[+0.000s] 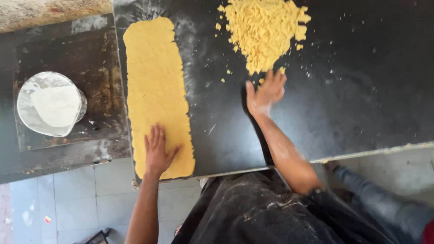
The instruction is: The person kneads a large mass of yellow dough on a black countertop, shaping it into a log and then flattening it into a large rectangular sheet. They repeatedly press, fold, and smooth the dough by hand, occasionally sprinkling flour from a nearby bowl to prevent sticking.
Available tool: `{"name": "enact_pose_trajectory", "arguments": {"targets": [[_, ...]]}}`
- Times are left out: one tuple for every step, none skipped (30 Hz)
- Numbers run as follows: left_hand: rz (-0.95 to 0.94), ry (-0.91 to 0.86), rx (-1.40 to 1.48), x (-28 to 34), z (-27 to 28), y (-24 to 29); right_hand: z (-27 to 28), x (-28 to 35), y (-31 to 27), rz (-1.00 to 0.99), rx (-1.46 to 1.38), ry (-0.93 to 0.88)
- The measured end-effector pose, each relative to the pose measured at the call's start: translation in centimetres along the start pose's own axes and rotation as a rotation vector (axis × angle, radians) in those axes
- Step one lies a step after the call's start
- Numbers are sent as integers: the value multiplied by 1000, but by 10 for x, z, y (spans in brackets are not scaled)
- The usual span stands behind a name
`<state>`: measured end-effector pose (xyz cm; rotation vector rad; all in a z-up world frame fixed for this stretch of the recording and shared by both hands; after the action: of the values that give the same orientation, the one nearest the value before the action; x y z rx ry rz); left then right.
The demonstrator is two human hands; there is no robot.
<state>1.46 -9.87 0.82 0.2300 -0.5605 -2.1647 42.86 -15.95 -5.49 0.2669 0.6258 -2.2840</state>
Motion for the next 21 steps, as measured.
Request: {"name": "enact_pose_trajectory", "arguments": {"targets": [[-4,82,39,-4,-1,14,-10,-31,-7,81,26,-30],[-8,164,77,-7,-1,29,-17,-64,-11,134,46,-69],[2,246,110,-4,-1,45,-22,-85,-20,194,62,-120],[56,269,230,-3,-8,64,-19,-100,-21,232,75,-126],[94,300,344,-11,-16,84,-14,-122,-19,262,83,-117],[130,333,457,-19,-23,105,-9,-140,-16,292,91,-108],[59,355,477,-29,-26,128,-1,-154,-11,361,-46,-98],[-12,376,496,-40,-28,151,9,-170,-1,429,-184,-89],[111,289,641,-50,-35,165,17,-179,10,487,-311,-86],[235,198,784,-66,-42,174,18,-193,16,513,-368,-97],[100,225,703,-90,-42,187,19,-211,22,535,-423,-111],[-35,248,621,-114,-42,198,19,-225,26,557,-478,-125],[-33,228,661,-140,-48,204,16,-238,27,590,-486,-159],[-31,208,700,-167,-54,209,13,-249,27,623,-494,-194],[-14,196,699,-197,-61,211,10,-260,30,656,-494,-228],[2,183,699,-228,-67,212,7,-268,33,670,-520,-249],[-97,257,691,-259,-68,215,0,-276,32,685,-549,-271],[-198,330,682,-288,-67,216,-7,-283,30,701,-577,-294],[-252,337,665,-315,-69,216,-15,-286,27,684,-539,-280],[-305,343,648,-340,-69,215,-22,-284,22,667,-500,-267],[-367,351,631,-363,-70,217,-28,-287,18,651,-459,-245]]}}
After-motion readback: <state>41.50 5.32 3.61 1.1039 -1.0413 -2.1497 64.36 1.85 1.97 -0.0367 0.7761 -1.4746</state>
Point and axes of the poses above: each hand's wrist, its own x-axis away from the middle knuckle, its own z-axis out of the back of the hand, y = z × x, the point moved 4 cm from there along -x, towards the middle knuckle, and after that the axes turned 9 degrees about x, right-handed, at the moved point
